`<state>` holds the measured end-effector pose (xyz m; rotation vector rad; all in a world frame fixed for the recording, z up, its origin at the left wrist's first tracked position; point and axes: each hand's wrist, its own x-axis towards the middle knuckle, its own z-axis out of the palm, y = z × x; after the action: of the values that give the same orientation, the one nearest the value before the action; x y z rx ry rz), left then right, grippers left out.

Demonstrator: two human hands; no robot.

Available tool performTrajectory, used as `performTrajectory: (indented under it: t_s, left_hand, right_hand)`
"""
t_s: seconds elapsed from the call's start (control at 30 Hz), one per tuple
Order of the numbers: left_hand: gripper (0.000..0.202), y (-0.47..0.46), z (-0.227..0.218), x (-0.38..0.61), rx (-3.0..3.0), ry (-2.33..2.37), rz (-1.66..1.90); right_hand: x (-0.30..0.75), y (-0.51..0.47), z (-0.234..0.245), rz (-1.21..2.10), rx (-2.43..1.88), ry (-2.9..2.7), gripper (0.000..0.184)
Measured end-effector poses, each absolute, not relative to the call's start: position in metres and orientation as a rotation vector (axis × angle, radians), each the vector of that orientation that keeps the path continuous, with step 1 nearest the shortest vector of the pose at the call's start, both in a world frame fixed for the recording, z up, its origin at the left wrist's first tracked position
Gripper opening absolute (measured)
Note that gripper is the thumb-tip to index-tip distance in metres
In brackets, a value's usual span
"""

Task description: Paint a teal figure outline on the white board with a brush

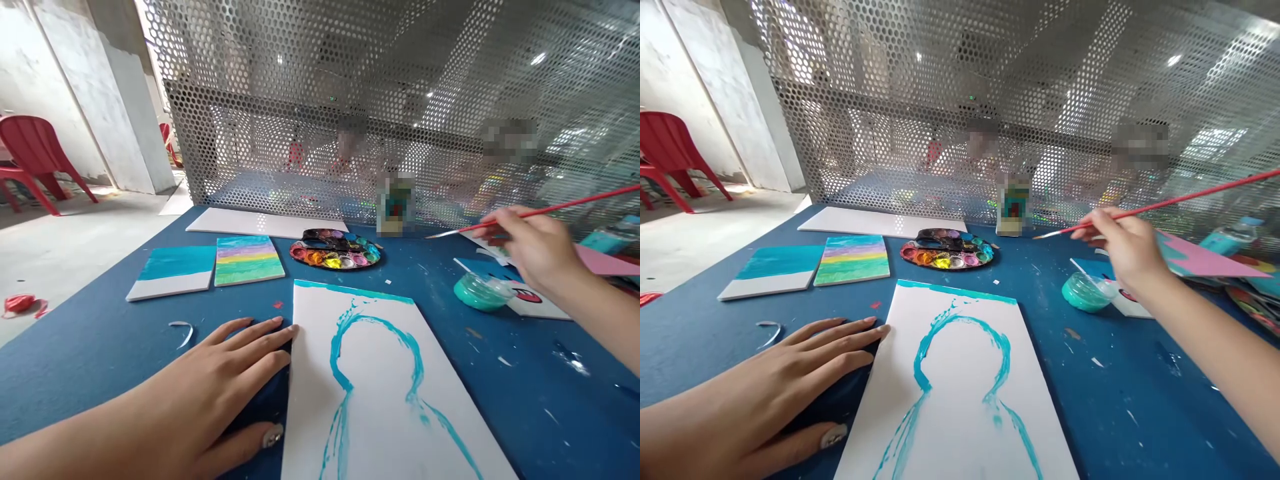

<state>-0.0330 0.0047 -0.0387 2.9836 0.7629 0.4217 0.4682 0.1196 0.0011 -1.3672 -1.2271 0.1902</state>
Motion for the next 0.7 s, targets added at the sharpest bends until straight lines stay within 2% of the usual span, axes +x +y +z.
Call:
performTrajectory:
  t_s: [0.13,0.23,0.7]
  left_hand:
    - [0.049,0.004,-0.037,-0.033,2.994,0.77,0.385]
    - [0.05,0.003,-0.036,-0.032,2.976,0.767,0.382]
    - [0.053,0.003,-0.034,-0.033,2.927,0.774,0.4]
  right_hand:
    - [0.44,0.158,-0.002,0.443,-1.41,-1.359,0.022]
    - [0.424,0.18,-0.012,0.517,-1.447,-1.376,0.024]
    - [0.39,0.222,-0.023,0.429,-1.585,-1.41,0.026]
